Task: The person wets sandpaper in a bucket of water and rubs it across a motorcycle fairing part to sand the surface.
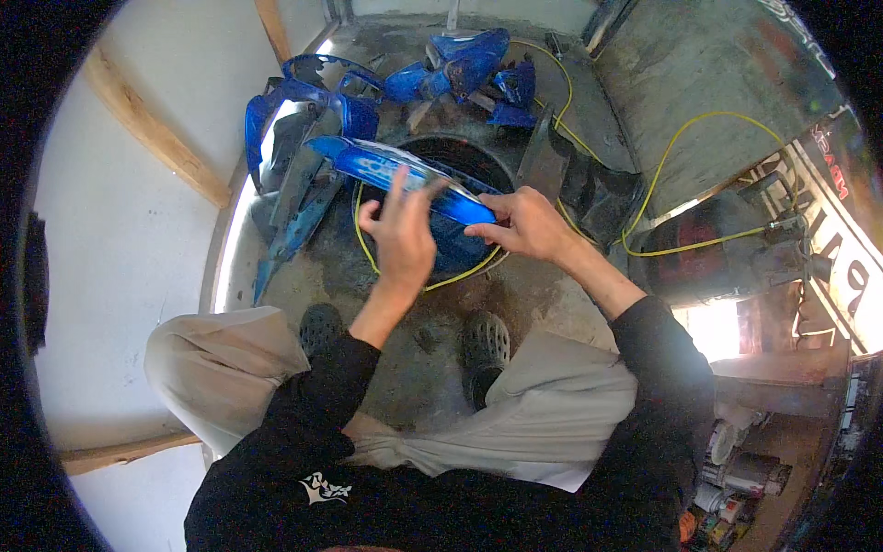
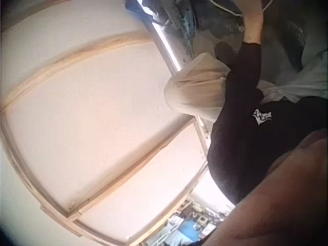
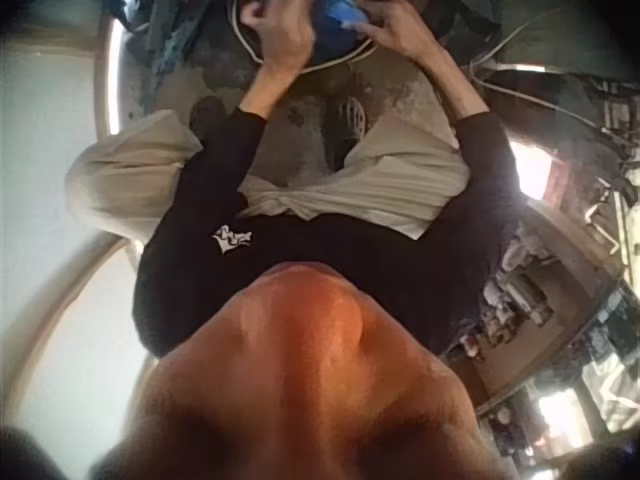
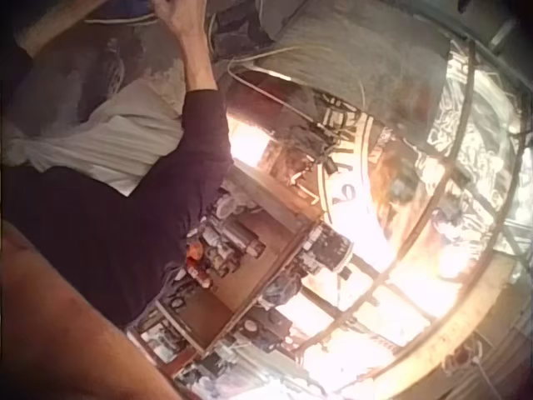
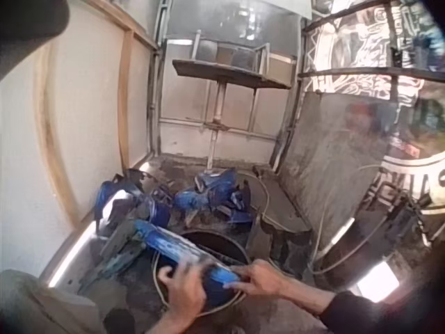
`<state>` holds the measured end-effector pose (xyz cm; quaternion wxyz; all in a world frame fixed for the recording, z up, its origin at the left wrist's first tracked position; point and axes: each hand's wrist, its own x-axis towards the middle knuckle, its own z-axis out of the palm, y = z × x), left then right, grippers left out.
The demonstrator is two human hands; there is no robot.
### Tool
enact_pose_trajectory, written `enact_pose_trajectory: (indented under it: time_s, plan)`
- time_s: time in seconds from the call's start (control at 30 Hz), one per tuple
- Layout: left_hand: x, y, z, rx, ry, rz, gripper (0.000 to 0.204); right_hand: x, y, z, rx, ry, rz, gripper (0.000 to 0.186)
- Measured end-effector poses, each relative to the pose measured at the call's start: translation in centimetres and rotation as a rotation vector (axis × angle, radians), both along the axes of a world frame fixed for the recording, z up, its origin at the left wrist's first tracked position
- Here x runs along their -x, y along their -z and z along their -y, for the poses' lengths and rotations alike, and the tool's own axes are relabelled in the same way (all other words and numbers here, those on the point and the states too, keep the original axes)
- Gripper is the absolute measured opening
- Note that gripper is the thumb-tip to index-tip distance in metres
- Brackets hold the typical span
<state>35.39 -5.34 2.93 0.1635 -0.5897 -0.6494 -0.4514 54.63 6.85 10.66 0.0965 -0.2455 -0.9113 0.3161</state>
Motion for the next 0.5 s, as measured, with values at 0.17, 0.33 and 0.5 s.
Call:
enact_pose_trajectory:
  time_s: [0.17,0.33,0.5]
  plan:
    - [-1.7,0.9,0.5,-0.041,0.056,0.147,0.029,0.4,0.7,-0.4,-0.034,-0.034,0.006,0.033]
    - [-1.1,0.7,0.6,-0.032,0.069,0.090,0.033,0.1,-0.3,-0.4,-0.030,-0.019,0.015,0.041]
    - [0.8,2.0,-0.6,-0.049,-0.024,0.149,0.029,0.0,1.2,-0.8,-0.003,-0.038,-0.032,0.050]
